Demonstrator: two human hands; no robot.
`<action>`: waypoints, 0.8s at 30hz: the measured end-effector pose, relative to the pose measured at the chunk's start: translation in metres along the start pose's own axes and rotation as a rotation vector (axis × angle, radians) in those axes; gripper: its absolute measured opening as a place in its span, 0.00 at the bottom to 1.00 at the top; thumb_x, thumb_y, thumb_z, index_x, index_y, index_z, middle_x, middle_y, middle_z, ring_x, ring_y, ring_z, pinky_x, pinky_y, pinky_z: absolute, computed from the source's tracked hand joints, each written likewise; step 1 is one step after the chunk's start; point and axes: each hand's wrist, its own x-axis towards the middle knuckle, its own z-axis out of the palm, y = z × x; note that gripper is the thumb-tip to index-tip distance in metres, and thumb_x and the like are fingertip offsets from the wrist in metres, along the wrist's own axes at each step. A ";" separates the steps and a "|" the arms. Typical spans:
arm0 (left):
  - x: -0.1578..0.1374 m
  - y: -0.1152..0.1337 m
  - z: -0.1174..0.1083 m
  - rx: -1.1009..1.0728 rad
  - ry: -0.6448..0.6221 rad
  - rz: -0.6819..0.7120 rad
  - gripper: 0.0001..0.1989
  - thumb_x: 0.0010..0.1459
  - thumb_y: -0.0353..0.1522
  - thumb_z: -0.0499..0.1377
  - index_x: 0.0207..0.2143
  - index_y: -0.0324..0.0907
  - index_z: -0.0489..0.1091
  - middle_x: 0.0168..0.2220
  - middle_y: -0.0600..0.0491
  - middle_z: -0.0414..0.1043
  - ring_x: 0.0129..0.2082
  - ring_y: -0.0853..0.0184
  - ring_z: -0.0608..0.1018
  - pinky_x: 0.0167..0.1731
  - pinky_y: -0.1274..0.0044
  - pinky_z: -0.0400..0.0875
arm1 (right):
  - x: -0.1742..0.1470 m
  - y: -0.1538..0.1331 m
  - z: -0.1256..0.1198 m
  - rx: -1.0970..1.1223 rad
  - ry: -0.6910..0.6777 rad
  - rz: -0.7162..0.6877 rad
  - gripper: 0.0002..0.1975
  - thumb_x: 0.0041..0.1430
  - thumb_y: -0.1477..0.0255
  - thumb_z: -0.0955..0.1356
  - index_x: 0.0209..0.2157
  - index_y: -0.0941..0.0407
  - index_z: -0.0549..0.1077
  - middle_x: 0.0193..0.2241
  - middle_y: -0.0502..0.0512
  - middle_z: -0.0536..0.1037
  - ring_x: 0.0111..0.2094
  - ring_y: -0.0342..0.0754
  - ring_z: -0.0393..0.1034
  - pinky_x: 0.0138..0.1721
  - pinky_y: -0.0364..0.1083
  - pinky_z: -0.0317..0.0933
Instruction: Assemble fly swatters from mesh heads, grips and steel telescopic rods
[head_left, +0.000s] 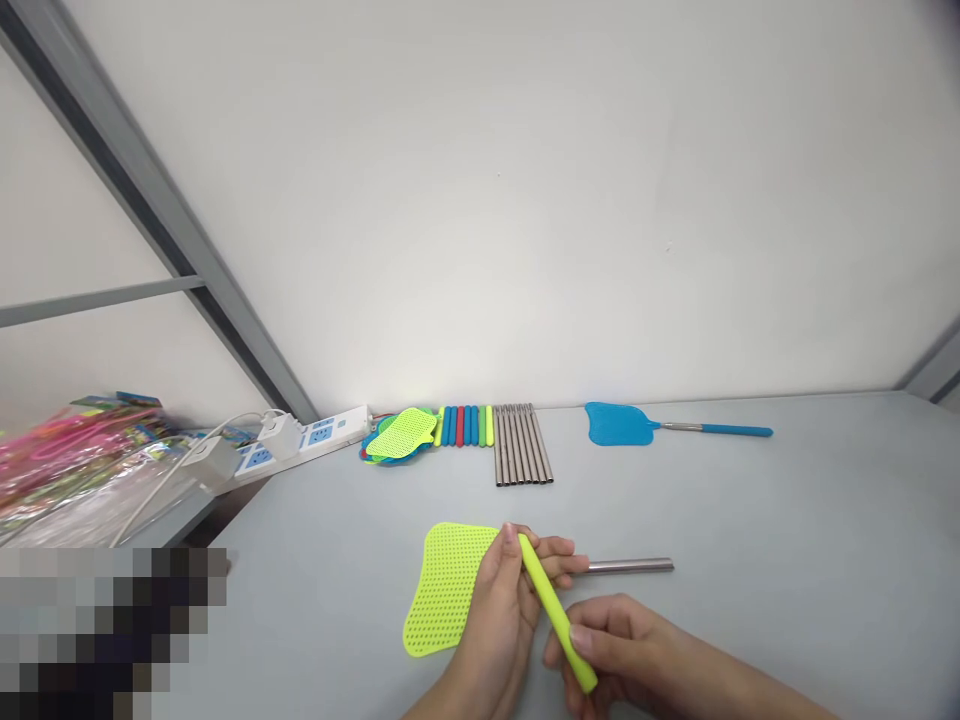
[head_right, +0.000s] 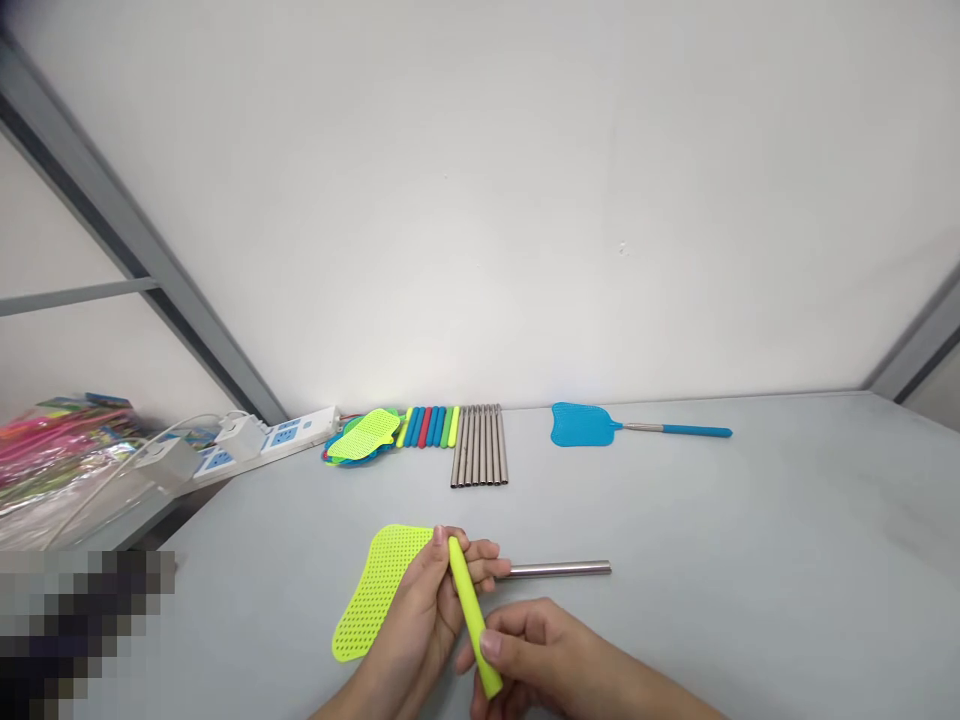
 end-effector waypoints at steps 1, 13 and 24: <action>0.000 0.000 -0.001 0.020 -0.021 0.003 0.10 0.56 0.37 0.49 0.30 0.39 0.58 0.33 0.47 0.71 0.35 0.64 0.74 0.38 0.73 0.64 | 0.000 0.001 -0.001 -0.007 0.022 -0.016 0.17 0.51 0.61 0.65 0.32 0.62 0.71 0.22 0.53 0.69 0.22 0.40 0.61 0.27 0.41 0.56; 0.005 0.011 -0.007 0.254 -0.120 -0.015 0.07 0.52 0.33 0.56 0.33 0.39 0.70 0.33 0.53 0.66 0.35 0.71 0.68 0.42 0.78 0.59 | -0.011 -0.028 -0.037 0.070 0.334 -0.182 0.11 0.55 0.67 0.64 0.25 0.60 0.71 0.18 0.46 0.57 0.21 0.38 0.50 0.27 0.40 0.50; 0.001 -0.016 -0.009 0.311 -0.333 -0.161 0.15 0.44 0.32 0.63 0.35 0.38 0.65 0.36 0.46 0.71 0.39 0.64 0.72 0.44 0.71 0.60 | -0.010 -0.026 -0.035 0.196 0.249 -0.207 0.12 0.54 0.69 0.64 0.40 0.60 0.71 0.25 0.51 0.65 0.27 0.41 0.57 0.33 0.42 0.55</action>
